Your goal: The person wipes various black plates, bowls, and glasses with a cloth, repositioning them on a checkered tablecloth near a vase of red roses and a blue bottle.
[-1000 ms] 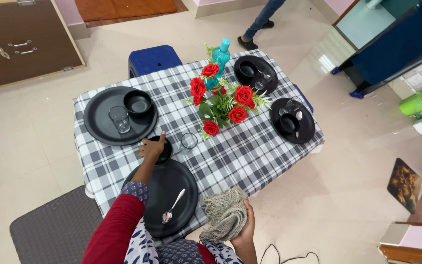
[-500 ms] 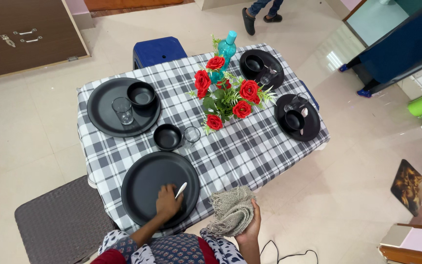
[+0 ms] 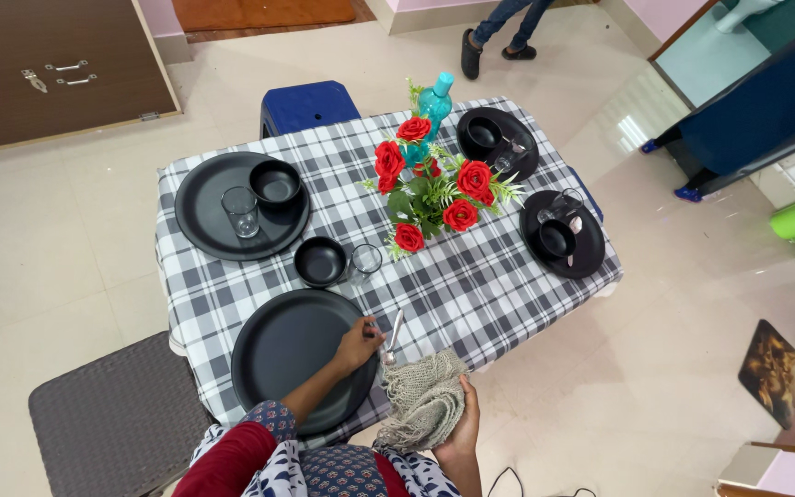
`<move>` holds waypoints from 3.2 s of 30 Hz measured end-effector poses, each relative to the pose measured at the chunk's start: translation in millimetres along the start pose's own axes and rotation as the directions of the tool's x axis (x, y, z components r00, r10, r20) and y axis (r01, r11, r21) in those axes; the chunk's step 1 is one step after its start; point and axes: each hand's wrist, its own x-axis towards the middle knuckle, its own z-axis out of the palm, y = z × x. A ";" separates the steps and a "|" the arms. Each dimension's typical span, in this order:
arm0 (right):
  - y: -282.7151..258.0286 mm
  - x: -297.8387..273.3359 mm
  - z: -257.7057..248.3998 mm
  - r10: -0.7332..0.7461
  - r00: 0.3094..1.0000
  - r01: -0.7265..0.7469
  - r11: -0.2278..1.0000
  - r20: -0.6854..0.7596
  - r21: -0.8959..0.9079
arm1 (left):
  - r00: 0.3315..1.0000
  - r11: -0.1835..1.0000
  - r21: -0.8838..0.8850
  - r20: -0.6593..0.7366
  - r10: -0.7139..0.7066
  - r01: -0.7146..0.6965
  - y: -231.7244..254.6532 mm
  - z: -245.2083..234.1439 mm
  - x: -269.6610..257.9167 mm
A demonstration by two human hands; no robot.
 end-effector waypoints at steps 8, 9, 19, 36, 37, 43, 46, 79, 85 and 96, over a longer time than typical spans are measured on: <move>1.8 -2.0 -17.7 0.010 1.000 -0.009 0.998 -0.011 0.057 | 0.709 0.692 0.685 -0.603 0.366 0.226 -18.3 -113.5 -70.4; 1.9 -0.3 -17.5 0.005 1.000 -0.006 0.999 0.014 0.050 | 0.608 0.648 0.678 -0.689 0.395 0.347 -23.5 -133.8 -84.4; 24.5 17.3 28.3 0.124 0.974 -0.110 0.990 0.192 -0.084 | 0.824 0.878 -0.088 -0.312 -0.473 0.470 -67.6 -213.7 -128.4; 171.0 47.0 125.6 0.028 0.493 0.868 -0.080 0.870 -0.490 | 0.994 0.993 -0.082 -0.062 -0.093 0.088 100.6 -172.1 -257.1; 161.8 49.8 126.7 -0.058 0.565 0.814 -0.121 0.823 -0.568 | 0.994 1.000 0.004 -0.103 0.025 -0.024 111.2 -178.7 -265.8; 180.3 -49.0 120.3 0.001 0.468 0.863 -0.216 0.884 -0.456 | 0.980 0.994 0.074 -0.178 0.087 -0.075 149.7 -197.1 -274.1; 169.1 -44.9 152.8 -0.049 0.364 0.930 -0.039 0.930 -0.366 | 0.994 0.986 0.152 -0.091 -0.058 0.071 155.2 -174.7 -277.4; 189.9 -57.1 122.7 0.115 0.849 0.066 0.945 0.516 -0.320 | 0.976 0.545 0.812 0.128 0.179 -0.207 200.4 -184.1 -351.0; 166.6 -59.3 99.7 -0.135 0.964 0.231 0.851 0.229 -0.472 | 0.907 0.625 0.661 0.250 0.340 -0.416 135.8 -203.8 -329.8; 103.4 -30.4 107.2 -0.086 0.985 0.137 0.912 0.147 -0.387 | 0.864 0.918 -0.388 -0.487 -0.127 -0.084 101.6 -268.4 -265.3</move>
